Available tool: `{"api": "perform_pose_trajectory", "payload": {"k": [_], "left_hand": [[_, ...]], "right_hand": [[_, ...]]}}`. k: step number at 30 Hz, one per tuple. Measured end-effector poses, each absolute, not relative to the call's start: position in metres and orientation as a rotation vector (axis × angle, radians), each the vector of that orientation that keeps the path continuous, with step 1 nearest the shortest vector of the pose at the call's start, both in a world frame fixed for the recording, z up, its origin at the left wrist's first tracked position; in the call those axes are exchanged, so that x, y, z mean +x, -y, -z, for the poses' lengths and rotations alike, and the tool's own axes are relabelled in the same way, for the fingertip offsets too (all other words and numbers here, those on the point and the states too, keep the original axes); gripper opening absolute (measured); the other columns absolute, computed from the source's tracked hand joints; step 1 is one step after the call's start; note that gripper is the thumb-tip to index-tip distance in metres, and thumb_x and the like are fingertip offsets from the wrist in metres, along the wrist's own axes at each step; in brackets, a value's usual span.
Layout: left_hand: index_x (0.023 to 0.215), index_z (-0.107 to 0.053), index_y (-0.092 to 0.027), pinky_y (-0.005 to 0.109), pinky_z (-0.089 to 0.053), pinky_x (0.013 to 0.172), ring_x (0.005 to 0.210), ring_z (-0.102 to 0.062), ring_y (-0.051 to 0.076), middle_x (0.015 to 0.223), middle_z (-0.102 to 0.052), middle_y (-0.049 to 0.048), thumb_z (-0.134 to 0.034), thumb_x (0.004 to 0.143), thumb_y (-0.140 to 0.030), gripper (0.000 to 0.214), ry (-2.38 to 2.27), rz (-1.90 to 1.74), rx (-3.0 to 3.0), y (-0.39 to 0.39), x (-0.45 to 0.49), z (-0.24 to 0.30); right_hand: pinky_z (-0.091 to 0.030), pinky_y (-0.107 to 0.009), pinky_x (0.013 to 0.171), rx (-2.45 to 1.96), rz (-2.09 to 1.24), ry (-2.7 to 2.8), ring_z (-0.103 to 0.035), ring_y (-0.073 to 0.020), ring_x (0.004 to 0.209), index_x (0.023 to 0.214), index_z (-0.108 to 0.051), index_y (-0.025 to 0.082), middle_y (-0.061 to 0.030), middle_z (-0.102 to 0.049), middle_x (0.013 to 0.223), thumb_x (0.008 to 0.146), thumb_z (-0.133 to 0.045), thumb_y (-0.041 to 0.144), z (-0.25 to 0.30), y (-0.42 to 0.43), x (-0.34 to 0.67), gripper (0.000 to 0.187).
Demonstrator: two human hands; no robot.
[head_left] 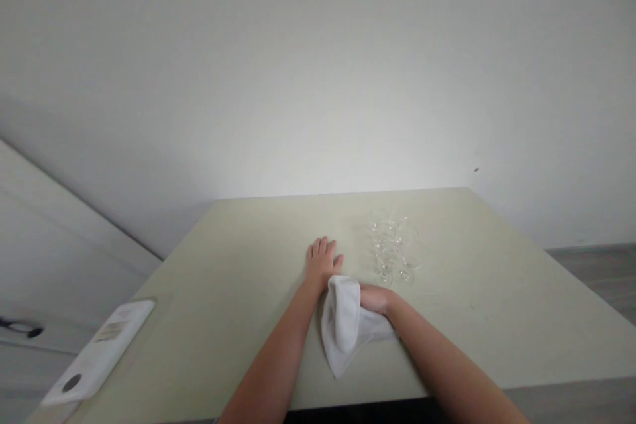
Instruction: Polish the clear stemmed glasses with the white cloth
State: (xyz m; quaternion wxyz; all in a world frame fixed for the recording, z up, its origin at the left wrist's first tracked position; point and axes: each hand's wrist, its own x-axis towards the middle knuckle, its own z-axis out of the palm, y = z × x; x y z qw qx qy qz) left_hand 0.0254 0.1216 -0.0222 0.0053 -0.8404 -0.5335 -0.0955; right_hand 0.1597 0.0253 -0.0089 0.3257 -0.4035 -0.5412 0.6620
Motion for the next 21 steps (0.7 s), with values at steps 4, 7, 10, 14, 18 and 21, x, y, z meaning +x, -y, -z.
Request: {"api": "perform_pose_trajectory", "payload": {"k": [4,7,10,14,18,21], "left_hand": [[0.138,-0.044,-0.019,0.050,-0.026,0.112,0.139,-0.031,0.031,0.149,-0.038,0.0133,-0.040,0.092,-0.046,0.054,1.663,0.315,-2.636,-0.122,0.025,0.023],[0.137,-0.045,-0.020,0.050,-0.026,0.112,0.138,-0.032,0.031,0.149,-0.039,0.0133,-0.041,0.091,-0.046,0.053,1.657,0.346,-2.637,-0.122,0.025,0.024],[0.136,-0.046,-0.019,0.051,-0.027,0.111,0.138,-0.032,0.032,0.148,-0.040,0.0144,-0.042,0.091,-0.045,0.052,1.644,0.380,-2.641,-0.123,0.024,0.026],[0.136,-0.046,-0.020,0.051,-0.027,0.110,0.137,-0.033,0.032,0.147,-0.040,0.0145,-0.042,0.091,-0.045,0.052,1.636,0.394,-2.644,-0.122,0.024,0.026],[0.136,-0.046,-0.018,0.051,-0.027,0.110,0.137,-0.033,0.033,0.148,-0.040,0.0153,-0.041,0.091,-0.046,0.053,1.640,0.379,-2.649,-0.122,0.024,0.024],[0.136,-0.047,-0.019,0.051,-0.027,0.111,0.137,-0.033,0.032,0.147,-0.040,0.0150,-0.042,0.091,-0.046,0.053,1.642,0.367,-2.649,-0.122,0.024,0.024]], "right_hand": [[-0.028,-0.045,0.111,-1.069,-1.758,1.522,-0.051,-0.0287,0.118,0.106,-0.069,0.012,-0.0089,-0.067,0.108,0.074,-0.063,0.048,0.018,-0.026,0.163,0.048],[-0.030,-0.046,0.110,-1.098,-1.766,1.521,-0.052,-0.0295,0.116,0.103,-0.069,0.014,-0.0068,-0.068,0.105,0.072,-0.065,0.051,0.019,-0.025,0.163,0.049],[-0.027,-0.046,0.111,-1.082,-1.745,1.539,-0.049,-0.0312,0.120,0.102,-0.069,0.016,-0.0059,-0.067,0.109,0.069,-0.067,0.053,0.014,-0.024,0.163,0.050],[-0.026,-0.046,0.111,-1.088,-1.758,1.517,-0.047,-0.0326,0.120,0.102,-0.069,0.015,-0.0068,-0.066,0.109,0.067,-0.068,0.056,0.006,-0.022,0.162,0.053],[-0.025,-0.047,0.112,-1.074,-1.757,1.531,-0.047,-0.0327,0.120,0.103,-0.068,0.015,-0.0079,-0.065,0.110,0.066,-0.068,0.056,0.003,-0.021,0.161,0.055],[-0.024,-0.051,0.112,-1.063,-1.765,1.557,-0.049,-0.0328,0.118,0.101,-0.068,0.015,-0.0085,-0.066,0.109,0.068,-0.067,0.054,0.004,-0.021,0.161,0.051]]}}
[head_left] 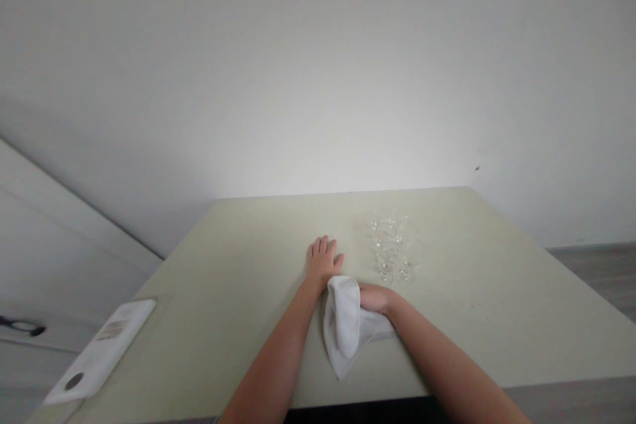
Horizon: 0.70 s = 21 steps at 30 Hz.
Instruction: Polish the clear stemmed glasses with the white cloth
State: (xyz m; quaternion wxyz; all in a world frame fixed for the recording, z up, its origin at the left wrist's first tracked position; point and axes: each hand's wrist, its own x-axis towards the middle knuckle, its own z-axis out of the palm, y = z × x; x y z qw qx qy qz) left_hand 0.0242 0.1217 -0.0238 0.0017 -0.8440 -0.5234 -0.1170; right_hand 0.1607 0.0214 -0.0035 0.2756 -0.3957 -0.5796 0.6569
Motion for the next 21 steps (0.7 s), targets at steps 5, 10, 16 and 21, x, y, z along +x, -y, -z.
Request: {"api": "perform_pose_trajectory", "payload": {"k": [5,10,16,21], "left_hand": [[0.136,-0.047,-0.020,0.050,-0.027,0.111,0.137,-0.033,0.032,0.147,-0.040,0.0140,-0.042,0.091,-0.045,0.052,1.635,0.382,-2.635,-0.1222,0.0240,0.0254],[0.137,-0.046,-0.018,0.050,-0.027,0.111,0.137,-0.033,0.032,0.148,-0.040,0.0147,-0.041,0.091,-0.046,0.053,1.635,0.377,-2.640,-0.1217,0.0236,0.0247],[0.136,-0.047,-0.022,0.050,-0.027,0.110,0.137,-0.034,0.031,0.147,-0.041,0.0129,-0.044,0.090,-0.044,0.051,1.644,0.406,-2.633,-0.1216,0.0235,0.0250],[0.136,-0.047,-0.021,0.049,-0.027,0.110,0.137,-0.033,0.031,0.147,-0.041,0.0130,-0.043,0.091,-0.045,0.051,1.640,0.388,-2.636,-0.1213,0.0239,0.0245]], "right_hand": [[-0.028,-0.051,0.110,-1.110,-1.745,1.575,-0.051,-0.0322,0.116,0.100,-0.069,0.014,-0.0092,-0.066,0.106,0.070,-0.063,0.052,0.0020,-0.0201,0.1609,0.049],[-0.030,-0.046,0.110,-1.114,-1.740,1.595,-0.049,-0.0320,0.118,0.101,-0.070,0.016,-0.0076,-0.067,0.104,0.068,-0.064,0.057,-0.0028,-0.0192,0.1605,0.052],[-0.030,-0.043,0.110,-1.081,-1.726,1.602,-0.050,-0.0315,0.118,0.101,-0.070,0.018,-0.0072,-0.067,0.104,0.070,-0.065,0.054,-0.0040,-0.0197,0.1601,0.048],[-0.029,-0.045,0.111,-1.096,-1.730,1.588,-0.047,-0.0320,0.122,0.103,-0.069,0.017,-0.0072,-0.066,0.111,0.068,-0.065,0.052,-0.0016,-0.0203,0.1603,0.050]]}}
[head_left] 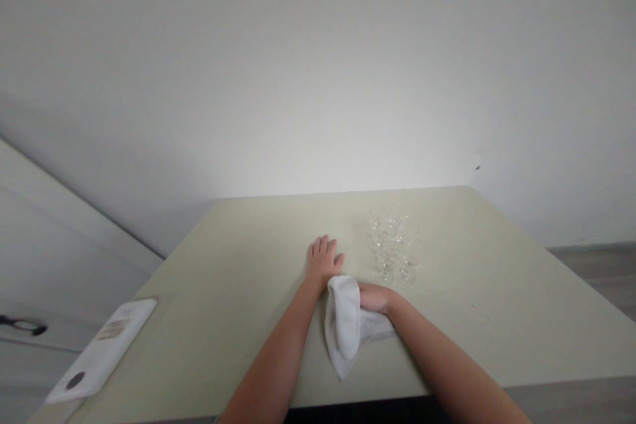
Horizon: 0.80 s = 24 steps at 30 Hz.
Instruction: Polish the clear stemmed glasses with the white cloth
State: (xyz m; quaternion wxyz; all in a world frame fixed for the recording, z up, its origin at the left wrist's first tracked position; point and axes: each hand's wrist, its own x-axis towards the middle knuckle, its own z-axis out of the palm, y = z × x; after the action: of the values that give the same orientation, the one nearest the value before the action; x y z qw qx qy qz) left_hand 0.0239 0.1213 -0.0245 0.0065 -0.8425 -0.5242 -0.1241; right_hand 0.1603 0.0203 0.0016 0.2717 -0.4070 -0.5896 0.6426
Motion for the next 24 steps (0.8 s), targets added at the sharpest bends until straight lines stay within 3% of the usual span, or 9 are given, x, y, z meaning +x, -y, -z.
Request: {"api": "perform_pose_trajectory", "payload": {"k": [6,9,13,19,24], "left_hand": [[0.127,-0.054,-0.020,0.049,-0.030,0.109,0.133,-0.040,0.031,0.141,-0.048,0.0129,-0.051,0.088,-0.040,0.044,1.642,0.539,-2.682,-0.122,0.023,0.022],[0.114,-0.060,-0.020,0.039,-0.040,0.102,0.115,-0.055,0.023,0.120,-0.063,0.0088,-0.050,0.089,-0.033,0.029,1.544,0.908,-2.802,-0.119,0.025,0.010],[0.111,-0.059,-0.020,0.034,-0.042,0.097,0.106,-0.058,0.018,0.110,-0.066,0.0064,-0.042,0.094,-0.033,0.027,1.337,1.357,-2.775,-0.110,0.043,-0.032],[0.129,-0.052,-0.030,0.040,-0.033,0.101,0.112,-0.051,0.021,0.118,-0.062,0.0039,-0.043,0.092,-0.031,0.037,0.972,0.855,-2.913,-0.114,0.097,-0.110],[0.128,-0.055,-0.028,0.051,-0.026,0.101,0.111,-0.052,0.028,0.111,-0.065,0.0087,-0.059,0.078,-0.027,0.050,0.806,0.355,-2.938,-0.136,0.135,-0.124]], "right_hand": [[-0.033,-0.049,0.108,-1.094,-1.730,1.583,-0.048,-0.0334,0.121,0.103,-0.068,0.015,-0.0096,-0.066,0.112,0.070,-0.064,0.052,0.001,-0.021,0.163,0.050],[-0.036,-0.051,0.105,-1.091,-1.725,1.604,-0.054,-0.0321,0.112,0.096,-0.070,0.015,-0.0102,-0.067,0.106,0.071,-0.064,0.053,0.005,-0.023,0.163,0.046],[-0.043,-0.048,0.099,-1.033,-1.748,1.596,-0.061,-0.0299,0.101,0.092,-0.070,0.015,-0.0090,-0.069,0.094,0.072,-0.064,0.055,0.006,-0.024,0.163,0.046],[-0.047,-0.038,0.093,-0.994,-1.843,1.476,-0.064,-0.0257,0.096,0.093,-0.069,0.014,-0.0078,-0.070,0.088,0.075,-0.064,0.055,-0.002,-0.020,0.163,0.045],[-0.046,-0.038,0.093,-0.989,-1.851,1.487,-0.062,-0.0268,0.100,0.092,-0.069,0.014,-0.0071,-0.070,0.085,0.074,-0.064,0.056,-0.005,-0.019,0.162,0.047]]}}
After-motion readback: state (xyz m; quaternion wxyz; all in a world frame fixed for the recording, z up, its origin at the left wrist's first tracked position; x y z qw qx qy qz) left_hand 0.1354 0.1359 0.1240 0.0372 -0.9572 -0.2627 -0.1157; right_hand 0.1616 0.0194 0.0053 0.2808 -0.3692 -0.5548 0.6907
